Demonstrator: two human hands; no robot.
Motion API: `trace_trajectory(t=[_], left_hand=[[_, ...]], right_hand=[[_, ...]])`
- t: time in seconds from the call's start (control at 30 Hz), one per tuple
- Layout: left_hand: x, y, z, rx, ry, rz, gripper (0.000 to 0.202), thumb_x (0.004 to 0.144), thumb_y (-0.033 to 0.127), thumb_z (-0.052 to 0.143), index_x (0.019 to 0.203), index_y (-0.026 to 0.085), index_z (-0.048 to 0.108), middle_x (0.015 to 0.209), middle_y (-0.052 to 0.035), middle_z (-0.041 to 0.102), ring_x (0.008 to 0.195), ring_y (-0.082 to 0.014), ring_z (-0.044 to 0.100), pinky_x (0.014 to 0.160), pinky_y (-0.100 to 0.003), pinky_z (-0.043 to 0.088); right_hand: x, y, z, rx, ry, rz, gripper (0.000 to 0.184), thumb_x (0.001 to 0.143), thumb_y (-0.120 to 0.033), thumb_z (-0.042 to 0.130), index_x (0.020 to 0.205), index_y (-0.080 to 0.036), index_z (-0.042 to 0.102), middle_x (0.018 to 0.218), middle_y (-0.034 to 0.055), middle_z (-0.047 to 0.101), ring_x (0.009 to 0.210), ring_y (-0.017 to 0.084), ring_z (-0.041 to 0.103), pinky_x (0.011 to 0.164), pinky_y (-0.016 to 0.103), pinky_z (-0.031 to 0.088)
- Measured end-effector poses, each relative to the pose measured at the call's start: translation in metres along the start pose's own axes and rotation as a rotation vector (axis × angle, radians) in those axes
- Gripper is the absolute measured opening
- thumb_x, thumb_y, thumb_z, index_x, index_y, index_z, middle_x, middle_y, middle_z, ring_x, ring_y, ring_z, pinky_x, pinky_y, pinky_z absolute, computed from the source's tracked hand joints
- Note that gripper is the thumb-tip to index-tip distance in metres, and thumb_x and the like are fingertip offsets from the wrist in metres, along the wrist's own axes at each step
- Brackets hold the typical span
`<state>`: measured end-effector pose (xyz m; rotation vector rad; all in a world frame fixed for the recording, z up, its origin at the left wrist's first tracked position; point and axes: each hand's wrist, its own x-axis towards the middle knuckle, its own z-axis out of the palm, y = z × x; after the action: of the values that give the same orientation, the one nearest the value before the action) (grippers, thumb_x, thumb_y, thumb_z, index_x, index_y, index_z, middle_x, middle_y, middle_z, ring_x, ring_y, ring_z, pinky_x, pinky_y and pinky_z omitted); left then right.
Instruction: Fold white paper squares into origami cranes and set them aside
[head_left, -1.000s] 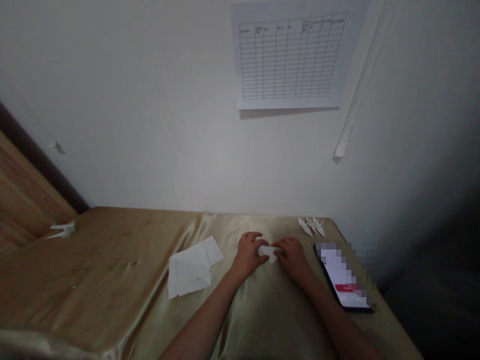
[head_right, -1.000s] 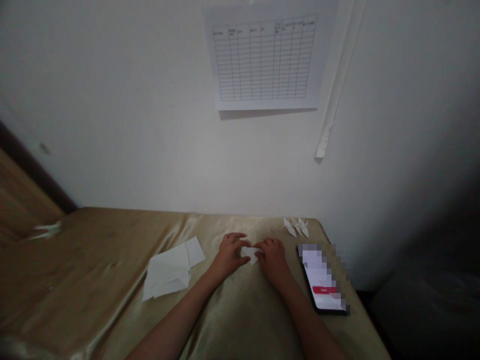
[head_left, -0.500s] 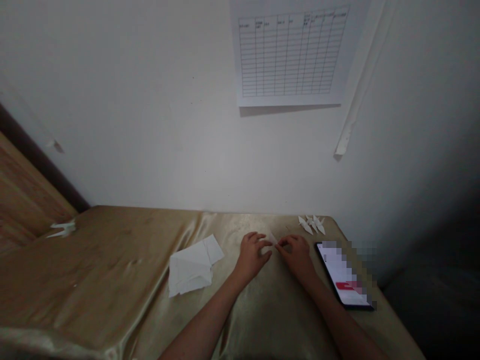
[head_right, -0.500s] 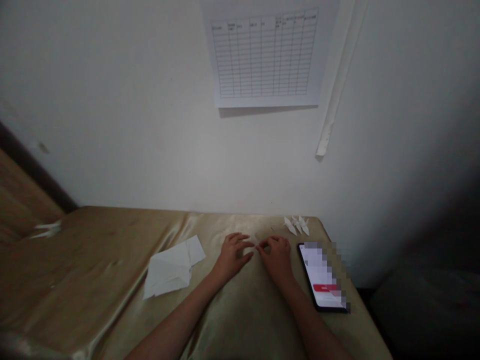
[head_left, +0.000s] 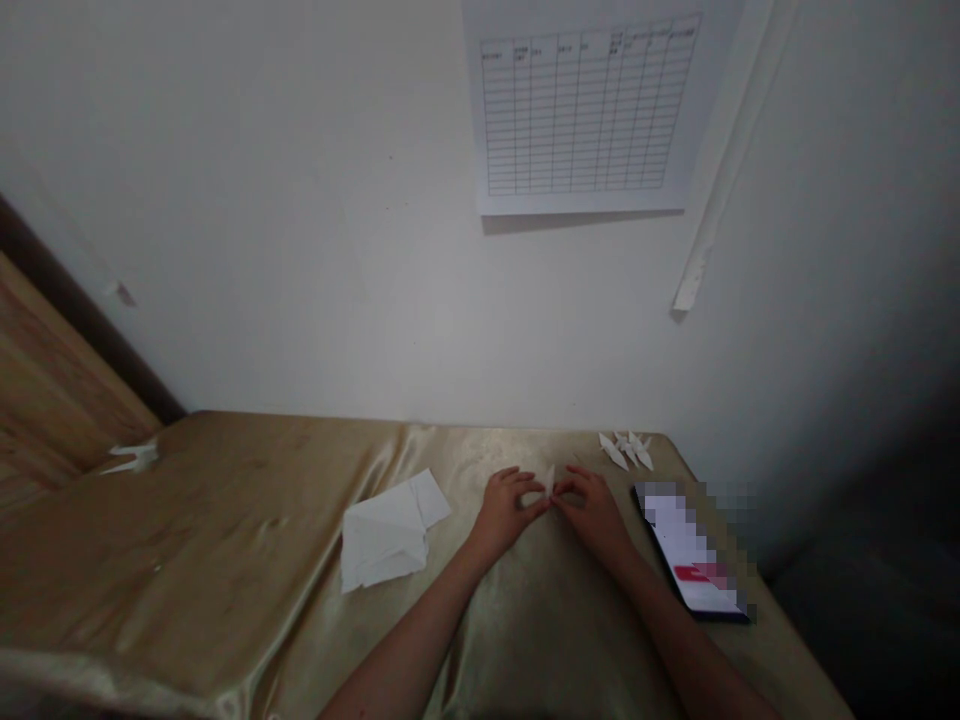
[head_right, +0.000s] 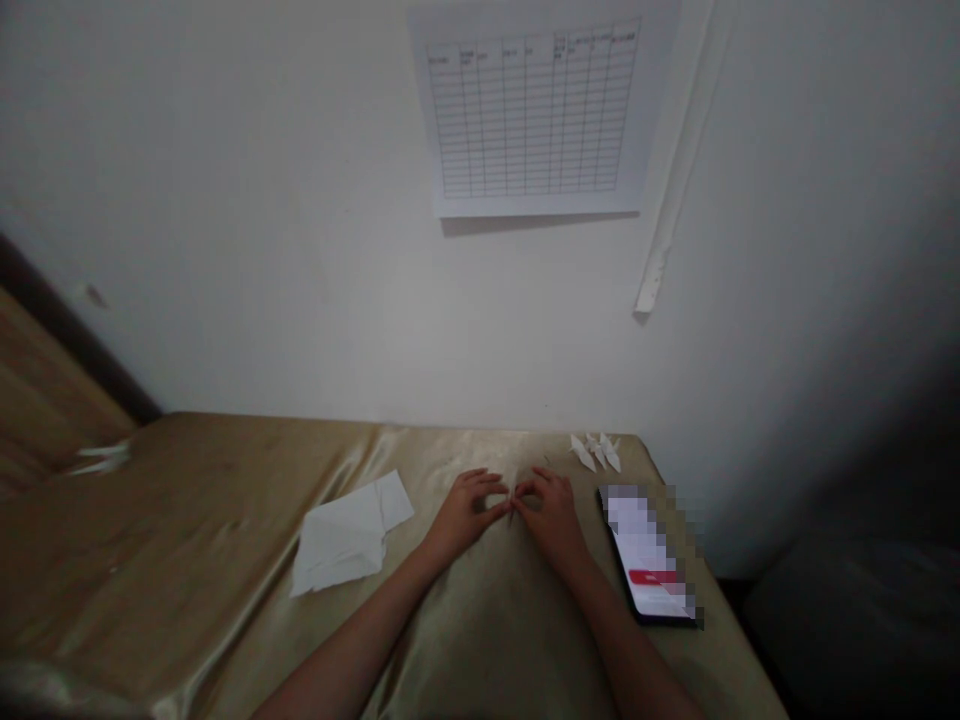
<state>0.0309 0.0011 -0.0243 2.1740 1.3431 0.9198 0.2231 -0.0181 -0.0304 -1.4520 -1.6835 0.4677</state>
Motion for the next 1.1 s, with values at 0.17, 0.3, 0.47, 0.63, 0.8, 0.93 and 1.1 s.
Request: trace_trajectory(t=[0.17, 0.3, 0.47, 0.63, 0.8, 0.93, 1.1], left_hand=[[0.001, 0.002, 0.0, 0.008, -0.013, -0.023, 0.028, 0.08, 0.038, 0.084, 0.107, 0.029, 0.081, 0.124, -0.0041, 0.077, 0.132, -0.0307, 0.059, 0.116, -0.049, 0.041], [0.0, 0.006, -0.001, 0.025, -0.044, -0.052, 0.028, 0.08, 0.037, 0.084, 0.106, 0.029, 0.079, 0.12, -0.0032, 0.078, 0.13, -0.0308, 0.06, 0.115, -0.048, 0.039], [-0.001, 0.009, -0.002, 0.036, -0.064, -0.078, 0.029, 0.079, 0.037, 0.084, 0.106, 0.027, 0.077, 0.121, -0.0051, 0.077, 0.132, -0.0315, 0.059, 0.117, -0.052, 0.035], [-0.003, 0.014, -0.004, 0.019, -0.065, -0.117, 0.038, 0.08, 0.037, 0.084, 0.113, 0.024, 0.072, 0.129, -0.0062, 0.073, 0.129, -0.0312, 0.061, 0.123, -0.06, 0.024], [-0.004, 0.017, -0.005, -0.012, -0.077, -0.14, 0.049, 0.081, 0.033, 0.082, 0.126, 0.025, 0.065, 0.13, -0.0057, 0.073, 0.13, -0.0309, 0.06, 0.123, -0.063, 0.022], [-0.005, 0.016, -0.004, -0.009, -0.089, -0.135, 0.049, 0.084, 0.032, 0.079, 0.13, 0.025, 0.063, 0.132, -0.0063, 0.072, 0.133, -0.03, 0.059, 0.125, -0.065, 0.017], [-0.005, 0.015, -0.004, -0.004, -0.087, -0.132, 0.039, 0.087, 0.033, 0.075, 0.125, 0.025, 0.067, 0.132, -0.0068, 0.072, 0.131, -0.0291, 0.061, 0.125, -0.065, 0.016]], right_hand=[[0.001, 0.0, -0.001, 0.06, 0.001, 0.016, 0.008, 0.08, -0.029, 0.068, 0.084, -0.023, 0.073, 0.113, 0.0089, 0.074, 0.129, 0.031, 0.057, 0.114, 0.05, 0.039], [0.001, -0.001, -0.003, 0.068, -0.032, 0.019, 0.012, 0.082, -0.03, 0.065, 0.088, -0.025, 0.074, 0.112, 0.0077, 0.075, 0.127, 0.03, 0.058, 0.114, 0.049, 0.039], [0.0, -0.001, -0.003, 0.033, -0.033, 0.031, 0.013, 0.083, -0.029, 0.066, 0.09, -0.026, 0.076, 0.115, 0.0069, 0.075, 0.125, 0.028, 0.06, 0.112, 0.047, 0.04], [-0.001, 0.002, -0.001, -0.023, -0.021, 0.035, 0.014, 0.083, -0.034, 0.069, 0.092, -0.026, 0.077, 0.114, 0.0064, 0.075, 0.129, 0.03, 0.057, 0.118, 0.053, 0.03], [0.0, 0.003, -0.001, -0.077, -0.038, 0.032, 0.016, 0.085, -0.035, 0.07, 0.096, -0.028, 0.078, 0.114, 0.0053, 0.074, 0.13, 0.03, 0.056, 0.12, 0.055, 0.024], [0.0, 0.002, -0.003, -0.14, -0.047, 0.03, 0.02, 0.085, -0.036, 0.072, 0.101, -0.028, 0.079, 0.119, 0.0072, 0.073, 0.132, 0.033, 0.054, 0.117, 0.055, 0.028], [0.0, 0.003, -0.002, -0.173, -0.048, 0.007, 0.019, 0.085, -0.035, 0.071, 0.101, -0.028, 0.079, 0.118, 0.0071, 0.074, 0.131, 0.033, 0.055, 0.115, 0.053, 0.032]])
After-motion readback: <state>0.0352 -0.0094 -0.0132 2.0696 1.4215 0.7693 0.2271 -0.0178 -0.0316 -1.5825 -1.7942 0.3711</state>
